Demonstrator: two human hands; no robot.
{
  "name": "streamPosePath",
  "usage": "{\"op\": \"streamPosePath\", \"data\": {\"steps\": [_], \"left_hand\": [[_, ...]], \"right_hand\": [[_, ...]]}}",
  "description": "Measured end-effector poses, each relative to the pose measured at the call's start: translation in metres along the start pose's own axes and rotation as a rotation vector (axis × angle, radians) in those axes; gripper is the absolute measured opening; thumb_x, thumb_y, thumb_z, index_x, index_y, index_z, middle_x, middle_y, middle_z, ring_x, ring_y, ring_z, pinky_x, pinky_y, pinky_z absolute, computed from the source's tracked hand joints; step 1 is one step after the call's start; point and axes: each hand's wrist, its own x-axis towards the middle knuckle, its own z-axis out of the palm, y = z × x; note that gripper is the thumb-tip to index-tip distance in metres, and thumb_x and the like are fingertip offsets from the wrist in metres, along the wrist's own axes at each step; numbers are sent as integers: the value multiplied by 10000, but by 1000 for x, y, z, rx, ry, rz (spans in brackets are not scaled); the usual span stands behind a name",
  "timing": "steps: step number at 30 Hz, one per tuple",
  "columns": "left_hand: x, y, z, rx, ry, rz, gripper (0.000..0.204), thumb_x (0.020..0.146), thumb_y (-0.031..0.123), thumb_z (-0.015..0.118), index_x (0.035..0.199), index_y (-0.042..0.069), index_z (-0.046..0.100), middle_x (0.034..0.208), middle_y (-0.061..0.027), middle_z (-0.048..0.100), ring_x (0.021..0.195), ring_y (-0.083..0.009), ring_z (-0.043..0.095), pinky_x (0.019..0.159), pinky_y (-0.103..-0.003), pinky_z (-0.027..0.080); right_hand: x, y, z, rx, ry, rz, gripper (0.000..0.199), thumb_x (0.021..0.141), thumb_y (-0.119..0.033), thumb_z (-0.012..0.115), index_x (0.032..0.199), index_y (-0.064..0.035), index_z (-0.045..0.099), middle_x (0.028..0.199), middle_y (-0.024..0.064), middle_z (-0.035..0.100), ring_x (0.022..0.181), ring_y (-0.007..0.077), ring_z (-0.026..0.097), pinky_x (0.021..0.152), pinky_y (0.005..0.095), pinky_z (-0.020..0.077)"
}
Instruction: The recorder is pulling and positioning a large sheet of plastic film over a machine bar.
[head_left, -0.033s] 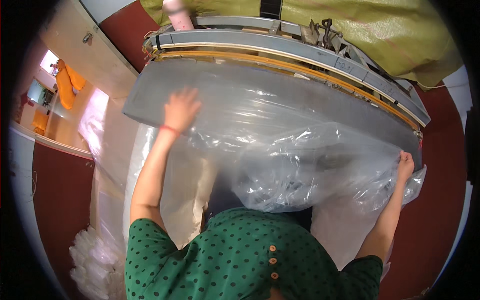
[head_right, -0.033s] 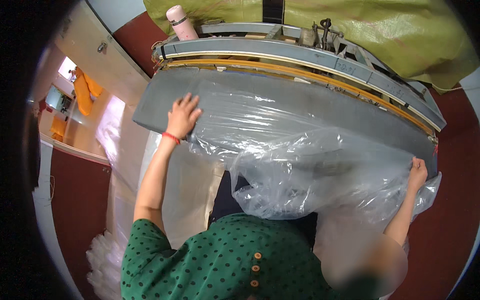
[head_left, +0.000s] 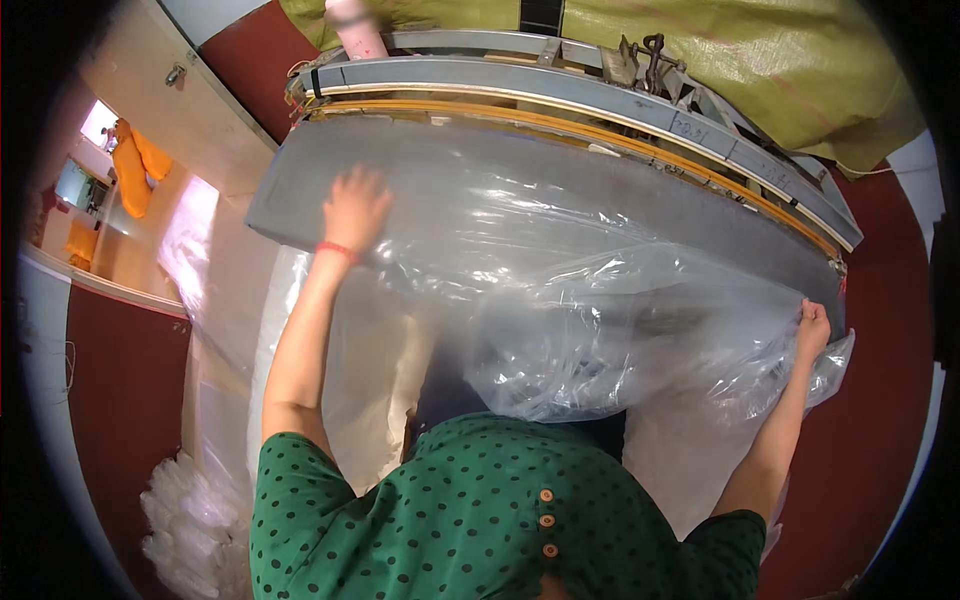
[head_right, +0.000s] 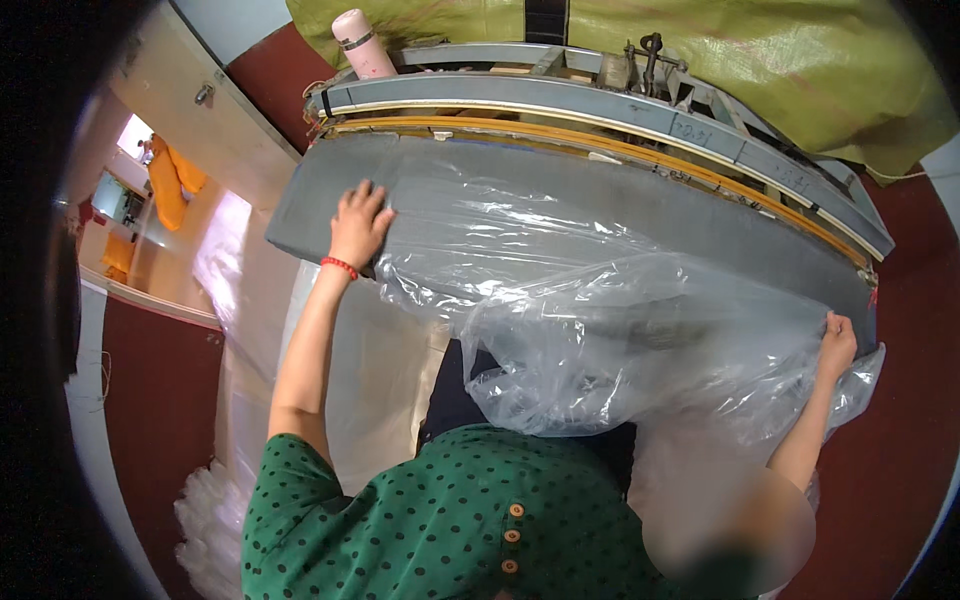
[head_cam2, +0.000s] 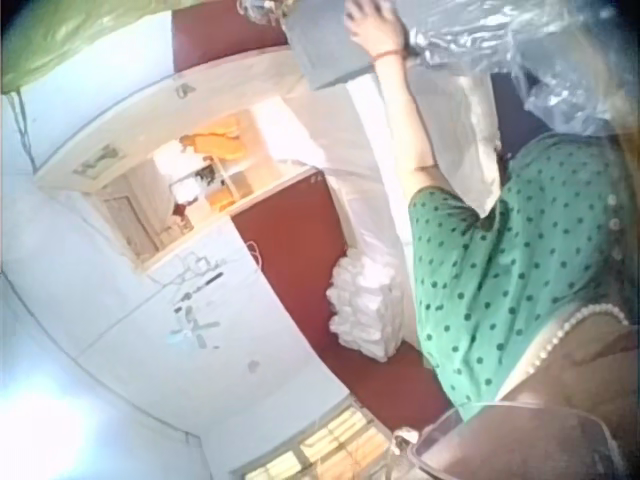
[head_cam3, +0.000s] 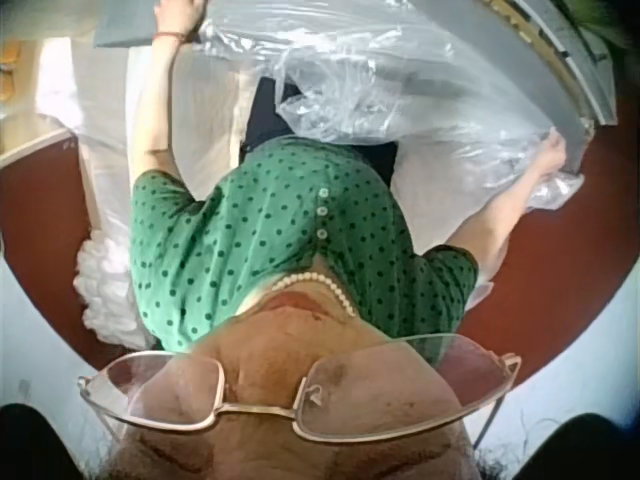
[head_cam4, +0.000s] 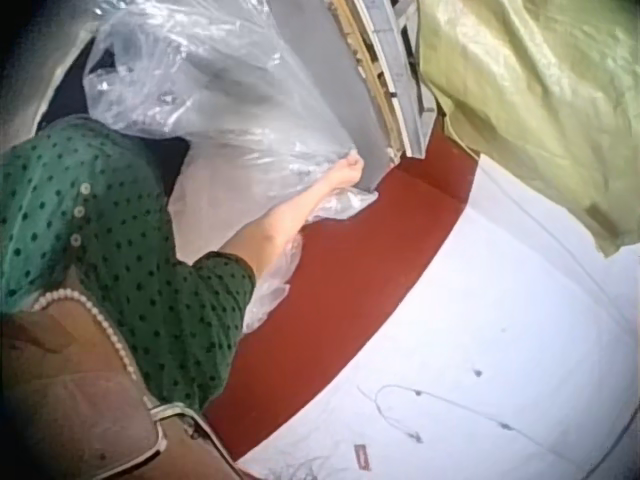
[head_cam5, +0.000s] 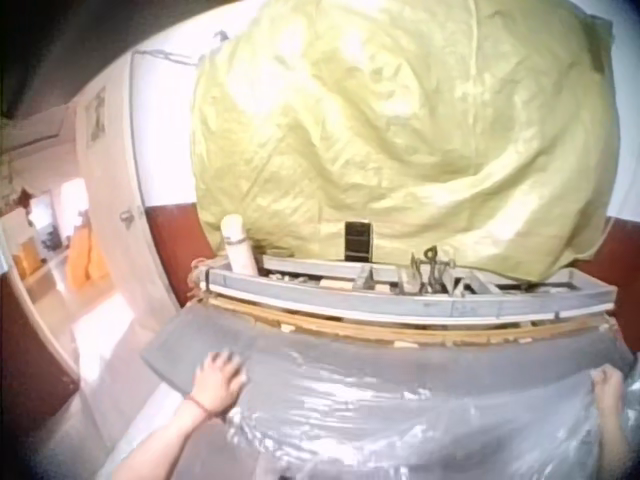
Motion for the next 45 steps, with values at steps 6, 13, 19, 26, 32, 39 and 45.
{"op": "streamPosePath", "data": {"steps": [6,13,19,26,32,39,45], "left_hand": [[-1,41,-16,-471,139,533,464,763,85,527,1209,43,407,1262,-145,388,1194,-319,325,975,-409,289],[-30,49,-6,-624,91,326,363,743,94,548,1090,19,476,1119,-170,485,1107,-323,414,925,-373,339],[-175,102,3,-947,-50,151,591,624,178,721,1093,25,396,1120,-150,438,1048,-244,443,796,-323,394],[-154,92,11,-1015,116,-78,119,784,31,527,890,2,482,833,-76,533,790,-154,522,726,-248,405],[-16,65,-39,-1694,121,-428,112,839,132,502,916,52,501,732,9,501,608,-63,462,535,-213,403],[71,10,43,-671,105,-72,148,760,144,608,753,-3,588,563,-37,553,521,-114,517,501,-242,398],[82,27,35,-513,95,-118,171,717,167,644,769,11,599,647,-107,603,577,-175,567,559,-278,431]], "right_hand": [[0,1,-3,-108,14,-1,303,803,-344,540,795,-44,581,719,129,600,664,291,567,600,364,424],[4,19,0,-127,23,-3,309,808,-351,534,794,-45,574,719,129,600,662,299,568,598,364,424],[5,16,-1,-138,23,23,308,803,-362,537,810,-56,578,729,127,600,669,296,566,603,367,422],[4,9,1,-174,15,84,290,803,-360,532,812,-74,578,753,118,603,706,305,566,616,366,421],[4,17,-3,-144,1,76,296,811,-353,521,814,-62,571,749,132,597,697,302,566,610,368,420],[2,8,-2,-96,29,81,280,809,-329,536,803,-51,563,726,138,591,668,309,563,591,367,419],[2,11,-4,-79,39,81,263,805,-314,548,798,-52,559,726,148,583,659,313,555,584,369,416]]}}
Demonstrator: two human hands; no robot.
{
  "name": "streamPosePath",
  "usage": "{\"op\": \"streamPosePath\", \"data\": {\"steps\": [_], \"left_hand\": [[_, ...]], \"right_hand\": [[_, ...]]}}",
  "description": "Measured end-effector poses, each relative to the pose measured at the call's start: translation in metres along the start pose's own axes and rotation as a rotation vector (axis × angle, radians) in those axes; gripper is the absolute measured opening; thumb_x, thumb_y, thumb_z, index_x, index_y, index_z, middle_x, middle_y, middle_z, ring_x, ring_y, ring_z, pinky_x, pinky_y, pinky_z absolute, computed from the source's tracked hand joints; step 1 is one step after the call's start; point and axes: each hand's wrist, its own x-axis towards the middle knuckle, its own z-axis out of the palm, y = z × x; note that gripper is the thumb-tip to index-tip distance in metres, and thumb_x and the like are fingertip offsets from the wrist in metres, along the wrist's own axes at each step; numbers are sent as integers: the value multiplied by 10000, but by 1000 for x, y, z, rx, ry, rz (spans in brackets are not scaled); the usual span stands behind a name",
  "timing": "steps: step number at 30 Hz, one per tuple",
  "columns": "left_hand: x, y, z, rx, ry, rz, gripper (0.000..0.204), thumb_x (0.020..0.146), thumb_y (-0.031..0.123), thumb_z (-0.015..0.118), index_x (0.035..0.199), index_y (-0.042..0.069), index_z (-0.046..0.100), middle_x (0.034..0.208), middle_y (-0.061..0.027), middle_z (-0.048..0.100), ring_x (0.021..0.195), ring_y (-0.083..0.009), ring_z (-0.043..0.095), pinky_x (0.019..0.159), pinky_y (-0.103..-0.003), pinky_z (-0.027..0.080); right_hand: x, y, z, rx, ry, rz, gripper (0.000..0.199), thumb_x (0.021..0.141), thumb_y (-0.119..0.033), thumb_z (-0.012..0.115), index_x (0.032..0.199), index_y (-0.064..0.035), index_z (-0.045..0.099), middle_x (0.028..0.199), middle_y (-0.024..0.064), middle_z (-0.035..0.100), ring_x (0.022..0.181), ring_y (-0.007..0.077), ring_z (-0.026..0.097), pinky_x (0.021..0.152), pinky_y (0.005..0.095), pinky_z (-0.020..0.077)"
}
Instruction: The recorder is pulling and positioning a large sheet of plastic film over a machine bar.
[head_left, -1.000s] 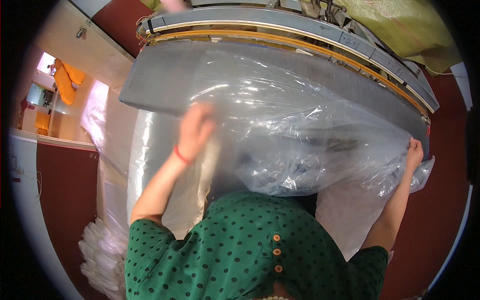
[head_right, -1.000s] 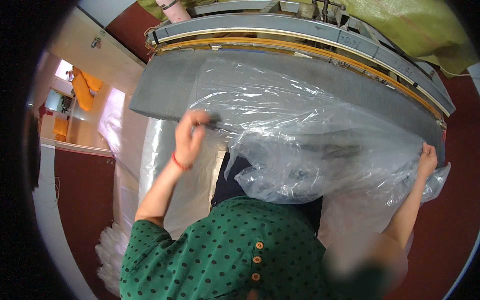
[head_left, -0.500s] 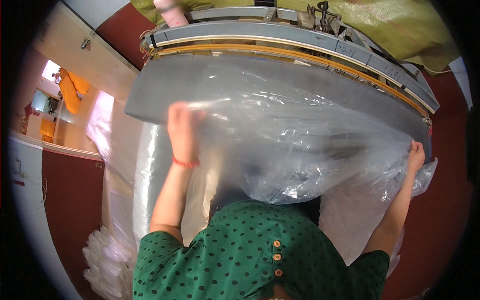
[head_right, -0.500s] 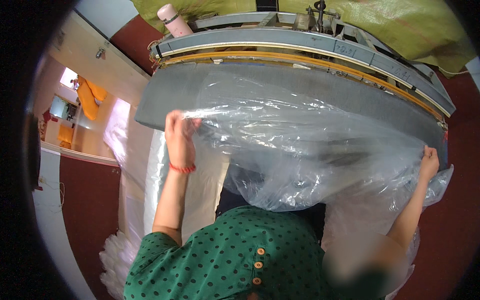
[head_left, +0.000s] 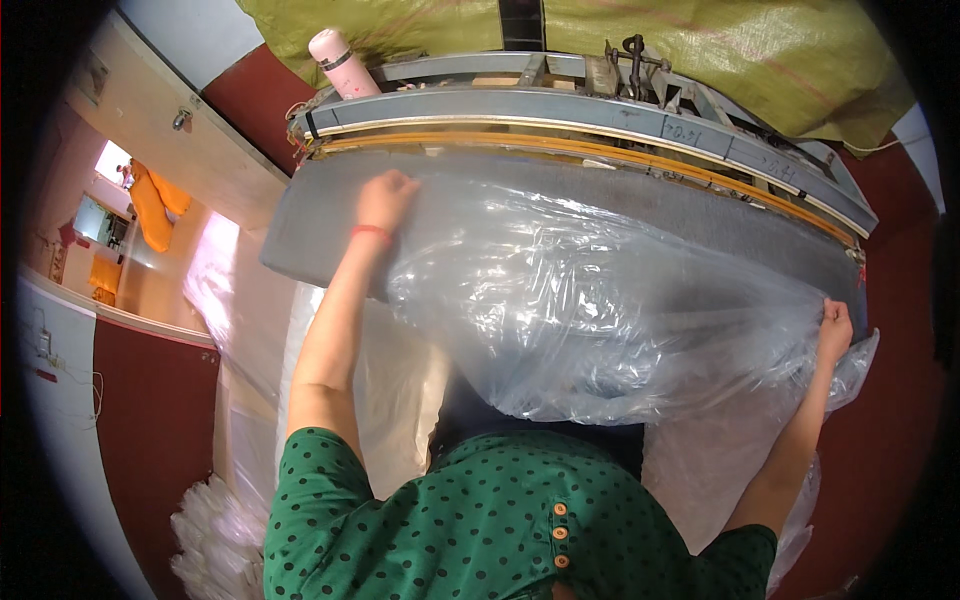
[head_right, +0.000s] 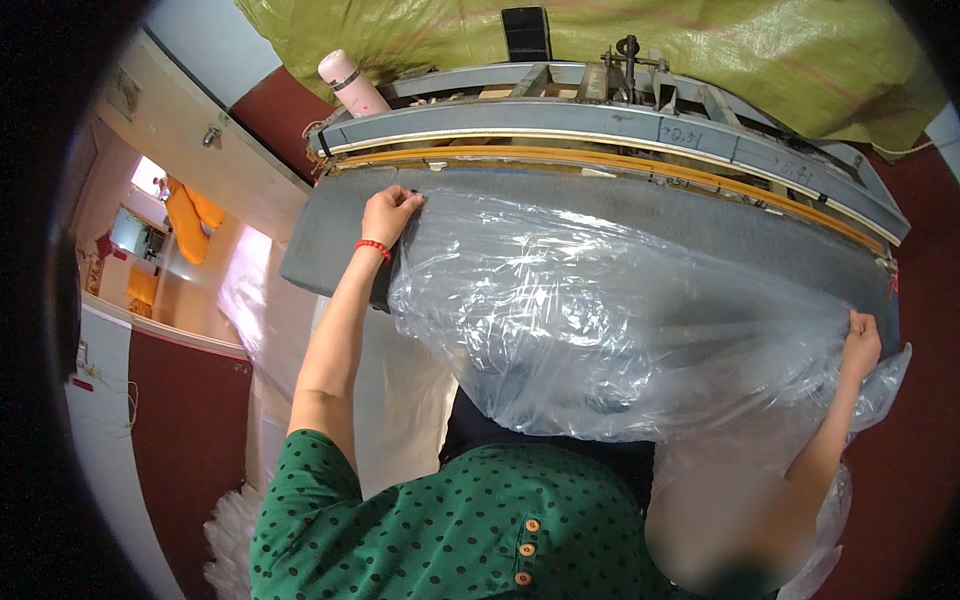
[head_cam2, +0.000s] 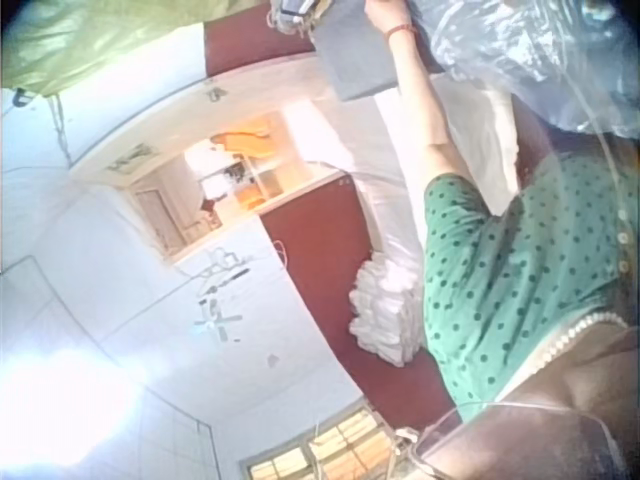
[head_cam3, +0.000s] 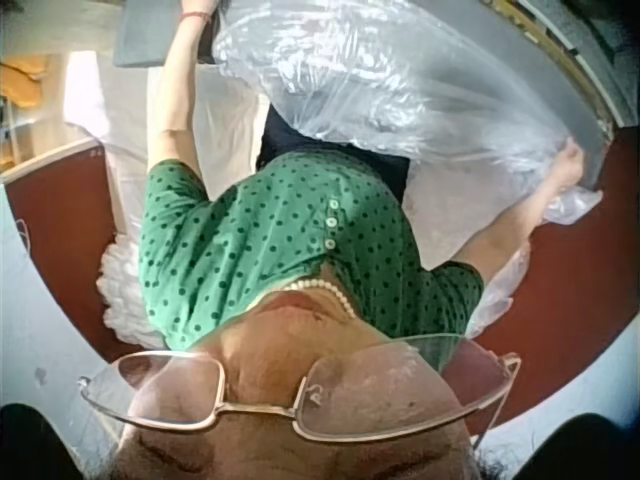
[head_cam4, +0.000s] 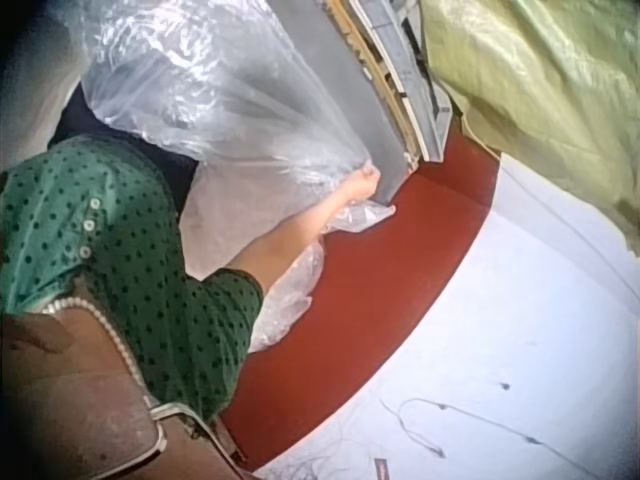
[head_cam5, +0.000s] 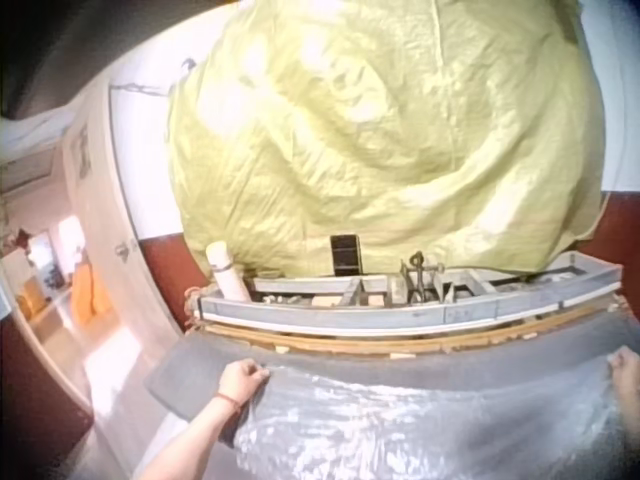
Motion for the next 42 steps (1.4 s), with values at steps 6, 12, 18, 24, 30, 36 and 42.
{"op": "streamPosePath", "data": {"steps": [6,12,18,24,30,36,42], "left_hand": [[8,-7,13,2,107,61,168,712,174,650,764,22,600,654,-101,600,590,-182,572,562,-279,435],[14,-22,12,-662,-57,-227,149,780,155,611,820,15,582,664,-33,583,602,-91,530,563,-223,430],[10,-33,5,-636,-290,-43,166,743,111,583,885,28,560,786,-36,596,699,-117,545,645,-251,441],[21,-24,19,-382,-15,59,99,738,-11,589,809,25,529,693,2,556,640,-72,525,617,-196,427],[22,-12,31,-78,139,213,133,695,9,600,814,5,542,739,-132,591,680,-225,583,644,-286,451],[20,-1,34,47,184,193,110,750,110,538,785,7,547,774,-166,584,726,-316,571,656,-349,449],[49,-22,45,-729,459,-333,132,797,115,402,764,15,483,597,-37,468,495,-103,419,415,-278,323]], "right_hand": [[3,3,4,-1,0,-18,260,807,-305,547,794,-45,555,721,150,579,657,321,550,582,369,416],[1,1,5,19,9,-18,264,811,-309,541,798,-46,555,722,145,581,660,319,552,584,370,416],[2,3,3,-14,-7,15,266,816,-318,531,803,-54,555,734,147,583,669,317,554,596,370,417],[2,2,1,-11,-35,40,273,811,-330,534,810,-58,556,750,142,589,684,315,556,606,365,418],[2,7,5,21,-37,27,267,810,-331,534,817,-65,560,760,136,594,691,307,560,613,359,420],[13,28,12,97,-2,80,275,806,-323,551,830,-51,578,714,96,597,656,212,554,624,323,416],[52,7,83,502,317,138,220,812,-242,555,819,-23,573,723,40,561,686,122,509,658,252,422]]}}
